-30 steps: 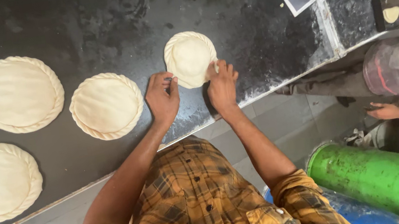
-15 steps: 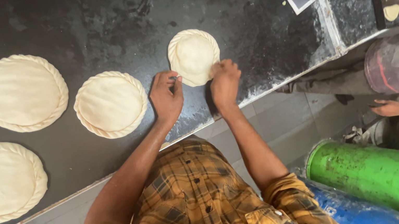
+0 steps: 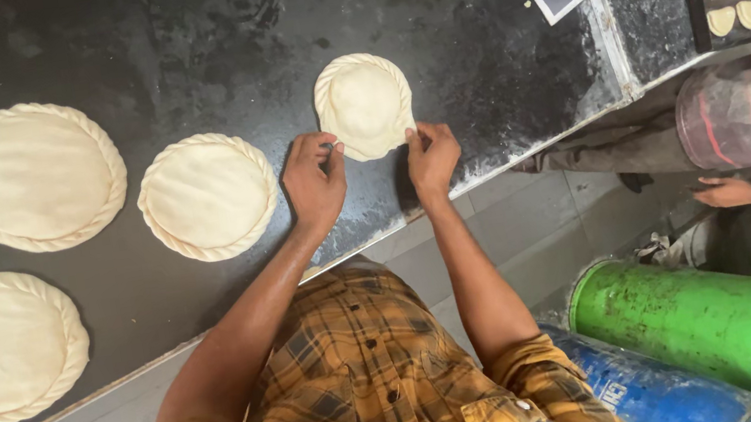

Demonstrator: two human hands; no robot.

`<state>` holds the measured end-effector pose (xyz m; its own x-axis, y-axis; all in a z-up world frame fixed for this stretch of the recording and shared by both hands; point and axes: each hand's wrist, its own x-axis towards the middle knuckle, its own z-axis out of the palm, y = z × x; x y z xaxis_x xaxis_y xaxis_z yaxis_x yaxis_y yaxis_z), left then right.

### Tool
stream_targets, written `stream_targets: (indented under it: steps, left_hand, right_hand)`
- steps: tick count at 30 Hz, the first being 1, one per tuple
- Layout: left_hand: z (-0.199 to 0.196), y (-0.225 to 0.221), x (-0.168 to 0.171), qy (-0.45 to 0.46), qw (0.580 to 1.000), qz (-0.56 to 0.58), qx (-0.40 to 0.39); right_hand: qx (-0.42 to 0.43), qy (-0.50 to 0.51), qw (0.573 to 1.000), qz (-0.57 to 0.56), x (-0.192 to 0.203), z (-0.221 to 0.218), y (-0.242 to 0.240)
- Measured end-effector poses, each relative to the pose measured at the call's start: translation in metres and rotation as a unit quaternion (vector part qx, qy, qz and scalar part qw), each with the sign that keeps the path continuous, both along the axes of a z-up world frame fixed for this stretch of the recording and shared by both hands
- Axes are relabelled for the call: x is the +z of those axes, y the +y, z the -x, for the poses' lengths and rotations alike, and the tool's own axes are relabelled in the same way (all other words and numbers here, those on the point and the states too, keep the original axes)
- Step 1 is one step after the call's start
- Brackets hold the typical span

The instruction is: The person prepares dough by flattening it into circular shapes and crimping the edges by hand, then places the prepared dough onto baking trays.

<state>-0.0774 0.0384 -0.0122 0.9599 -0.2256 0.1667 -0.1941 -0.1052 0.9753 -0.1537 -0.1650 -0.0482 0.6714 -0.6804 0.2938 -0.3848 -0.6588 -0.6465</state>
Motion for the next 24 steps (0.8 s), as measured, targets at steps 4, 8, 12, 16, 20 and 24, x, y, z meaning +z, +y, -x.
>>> stream_targets:
  steps: [4, 8, 12, 16, 20, 24]
  left_hand:
    - [-0.001, -0.001, -0.002, 0.002, 1.0, 0.001, -0.001]
    - [-0.001, -0.001, -0.003, 0.0, 1.0, -0.003, 0.002]
    - [-0.001, -0.001, 0.001, 0.0, 1.0, 0.0, 0.002]
    - [-0.001, 0.002, 0.002, -0.005, 1.0, 0.006, 0.0]
    - [-0.001, 0.001, -0.001, -0.007, 1.0, 0.002, -0.003]
    - [-0.001, 0.001, -0.002, -0.006, 1.0, 0.002, -0.007]
  right_hand:
    - [0.035, 0.064, 0.981, 0.182, 0.017, -0.012, 0.029]
    - [0.038, 0.173, 0.924, 0.34, 0.03, -0.01, 0.069]
    - [0.101, 0.101, 0.971, 0.193, 0.023, 0.001, 0.034]
    - [-0.039, 0.001, 0.997, -0.067, 0.008, 0.015, 0.005]
    - [-0.009, 0.036, 0.999, 0.014, -0.002, 0.009, 0.023]
    - [0.013, 0.027, 0.994, 0.109, 0.018, -0.008, 0.046]
